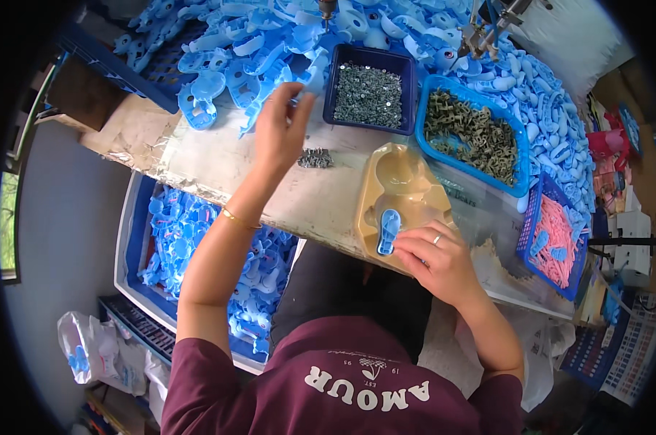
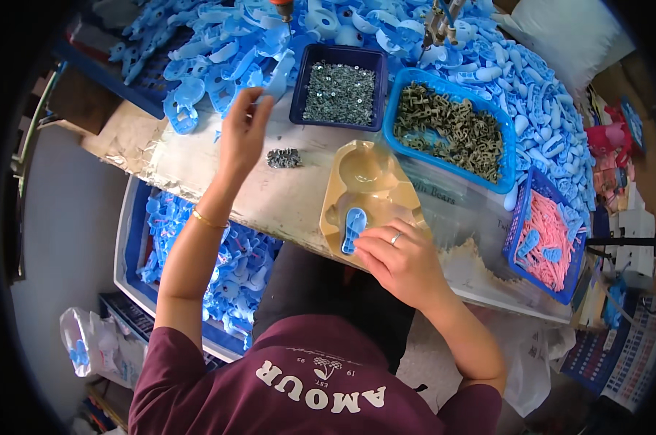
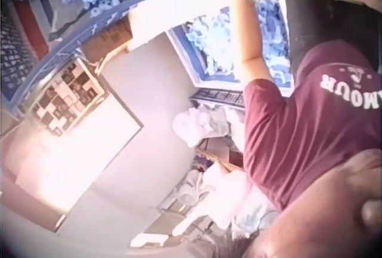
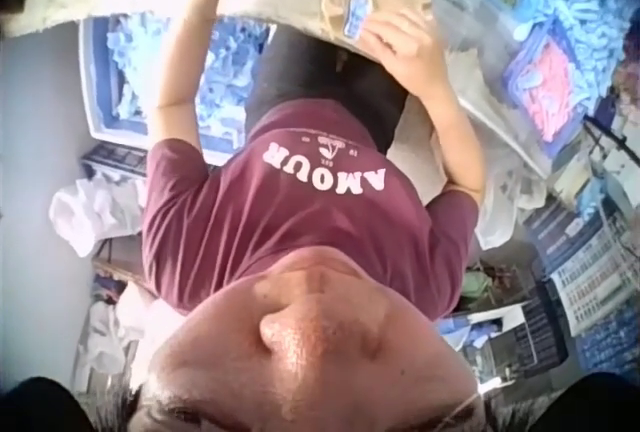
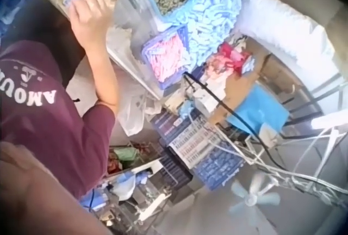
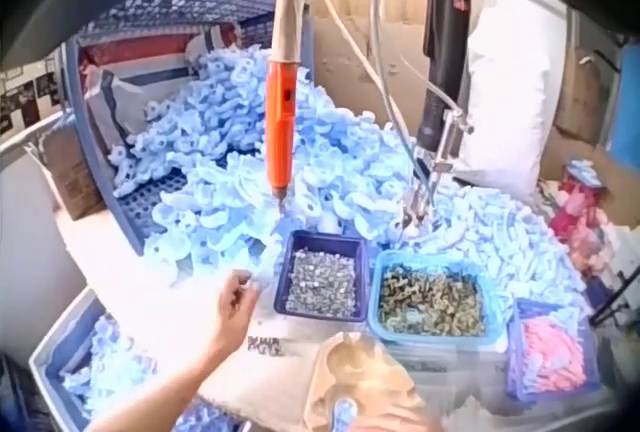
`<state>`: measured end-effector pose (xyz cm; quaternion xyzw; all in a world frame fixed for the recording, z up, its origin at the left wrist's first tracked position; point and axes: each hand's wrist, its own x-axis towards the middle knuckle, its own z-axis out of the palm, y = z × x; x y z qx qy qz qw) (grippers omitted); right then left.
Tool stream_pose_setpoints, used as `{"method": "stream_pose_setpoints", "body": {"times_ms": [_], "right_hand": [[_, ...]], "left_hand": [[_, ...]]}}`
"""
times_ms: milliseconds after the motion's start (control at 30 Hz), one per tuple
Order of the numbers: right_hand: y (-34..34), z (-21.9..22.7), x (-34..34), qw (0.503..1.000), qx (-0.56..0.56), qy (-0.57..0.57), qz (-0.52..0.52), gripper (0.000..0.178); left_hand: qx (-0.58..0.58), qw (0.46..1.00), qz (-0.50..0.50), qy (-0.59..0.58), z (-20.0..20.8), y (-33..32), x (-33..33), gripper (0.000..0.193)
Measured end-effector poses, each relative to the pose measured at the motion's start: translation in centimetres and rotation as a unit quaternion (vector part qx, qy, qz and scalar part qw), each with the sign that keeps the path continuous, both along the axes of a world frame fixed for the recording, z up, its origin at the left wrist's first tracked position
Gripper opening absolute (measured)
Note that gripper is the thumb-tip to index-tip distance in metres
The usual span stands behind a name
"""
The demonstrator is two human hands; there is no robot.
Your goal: Assembling small plastic toy components using manual and powered tools at a factory workbench.
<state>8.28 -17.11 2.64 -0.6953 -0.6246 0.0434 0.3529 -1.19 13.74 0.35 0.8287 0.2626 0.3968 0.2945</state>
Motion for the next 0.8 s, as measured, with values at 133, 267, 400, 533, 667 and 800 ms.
{"method": "stream_pose_setpoints", "body": {"times_ms": [133, 267, 400, 533, 667, 800], "right_hand": [[-0.5, 0.0, 0.3, 0.999, -0.004, 0.036, -0.029, 0.012], [0.2, 1.0, 0.7, 0.999, 0.017, 0.028, -0.021, 0.023], [4.0, 3.5, 0.0, 0.986, 0.119, 0.061, -0.103, 0.041], [2.7, 5.0, 0.1, 0.961, 0.081, 0.247, -0.096, 0.039], [-0.6, 4.3, 1.5, 0.994, 0.067, 0.014, -0.090, 0.035], [-1.2, 0.6, 0.5, 0.989, -0.017, -0.143, -0.037, 0.042]], "left_hand": [[-0.214, 0.956, -0.061, -0.189, 0.5, 2.5, -2.6, 0.024], [-0.382, 0.863, -0.187, -0.273, 1.5, 4.3, -6.3, 0.018], [-0.493, 0.801, -0.226, -0.255, 1.7, -1.9, -5.5, 0.021], [-0.492, 0.785, -0.331, -0.177, -0.6, -5.5, -4.5, 0.032], [-0.289, 0.915, -0.277, -0.057, 0.5, -9.0, -4.7, 0.058], [-0.052, 0.947, -0.314, 0.031, 0.3, -10.6, -4.3, 0.078]]}}
